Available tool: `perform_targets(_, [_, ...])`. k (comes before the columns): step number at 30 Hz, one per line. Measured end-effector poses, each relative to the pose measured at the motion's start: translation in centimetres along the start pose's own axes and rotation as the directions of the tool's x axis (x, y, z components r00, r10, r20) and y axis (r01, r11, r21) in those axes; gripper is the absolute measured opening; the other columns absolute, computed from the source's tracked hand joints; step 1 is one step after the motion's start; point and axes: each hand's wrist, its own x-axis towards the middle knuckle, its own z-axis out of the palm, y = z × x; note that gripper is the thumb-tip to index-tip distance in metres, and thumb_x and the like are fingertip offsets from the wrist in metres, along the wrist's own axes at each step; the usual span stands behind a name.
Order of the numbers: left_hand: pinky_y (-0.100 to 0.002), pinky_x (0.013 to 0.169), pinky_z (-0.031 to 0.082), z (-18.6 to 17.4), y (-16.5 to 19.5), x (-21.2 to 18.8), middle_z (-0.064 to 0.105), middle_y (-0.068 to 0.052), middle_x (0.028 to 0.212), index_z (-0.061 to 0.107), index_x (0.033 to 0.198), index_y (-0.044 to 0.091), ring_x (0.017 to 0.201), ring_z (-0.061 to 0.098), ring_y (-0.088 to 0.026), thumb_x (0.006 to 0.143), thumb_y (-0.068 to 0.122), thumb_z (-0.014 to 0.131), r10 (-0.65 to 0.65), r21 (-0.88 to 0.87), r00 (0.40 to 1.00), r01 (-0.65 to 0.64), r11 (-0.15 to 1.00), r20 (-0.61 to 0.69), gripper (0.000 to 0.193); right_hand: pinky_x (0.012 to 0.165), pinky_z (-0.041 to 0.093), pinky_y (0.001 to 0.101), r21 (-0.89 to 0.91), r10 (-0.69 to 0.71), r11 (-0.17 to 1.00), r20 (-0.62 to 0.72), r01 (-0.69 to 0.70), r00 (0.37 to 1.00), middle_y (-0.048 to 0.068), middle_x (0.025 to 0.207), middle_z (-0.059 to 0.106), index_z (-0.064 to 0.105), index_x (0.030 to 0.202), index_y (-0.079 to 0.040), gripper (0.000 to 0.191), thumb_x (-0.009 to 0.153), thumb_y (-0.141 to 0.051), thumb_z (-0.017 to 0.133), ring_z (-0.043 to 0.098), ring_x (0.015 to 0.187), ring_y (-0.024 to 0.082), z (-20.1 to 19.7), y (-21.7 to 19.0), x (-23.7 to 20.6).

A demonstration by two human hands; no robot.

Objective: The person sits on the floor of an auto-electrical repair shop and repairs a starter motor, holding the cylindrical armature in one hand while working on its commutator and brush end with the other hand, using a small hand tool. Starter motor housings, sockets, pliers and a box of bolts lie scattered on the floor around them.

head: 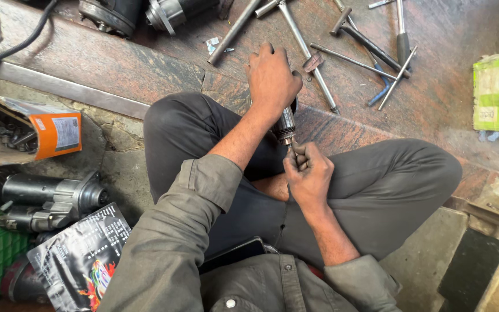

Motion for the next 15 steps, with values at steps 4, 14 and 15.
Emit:
perform_targets(4, [-0.051,0.090,0.052,0.0,0.0,0.1,0.060,-0.019,0.117,0.071,0.101,-0.001,0.108,0.058,-0.042,0.066,0.018,0.080,0.003,-0.038,1.000,-0.003,0.999,0.007,0.041,0.049,0.035,0.0213,0.024,0.036,0.999,0.011,-0.037,0.999,-0.001,0.065,0.051,0.064,0.094,0.002,0.010,0.092,0.002,0.074,0.041,0.057,0.001,0.0,0.3,0.1])
perform_targets(14, [-0.052,0.075,0.056,0.7,-0.4,-0.2,0.060,-0.019,0.110,0.072,0.092,0.001,0.102,0.060,-0.042,0.073,0.034,0.080,0.043,-0.018,0.999,-0.043,0.999,-0.031,0.039,0.055,0.040,0.0152,0.288,0.210,0.931,0.086,-0.226,0.974,-0.004,0.081,0.066,0.066,0.107,0.004,0.010,0.098,0.001,0.070,0.052,0.067,-0.004,-2.0,0.2,-0.9])
perform_targets(15, [-0.051,0.074,0.056,0.8,-0.5,-0.2,0.060,-0.019,0.109,0.072,0.090,0.001,0.101,0.060,-0.041,0.073,0.035,0.080,0.039,-0.030,0.999,-0.040,0.999,-0.022,0.039,0.054,0.038,0.0152,0.276,0.218,0.932,0.096,-0.236,0.971,-0.005,0.079,0.064,0.067,0.107,0.004,0.010,0.098,0.001,0.070,0.050,0.065,-0.004,-2.0,0.2,-0.9])
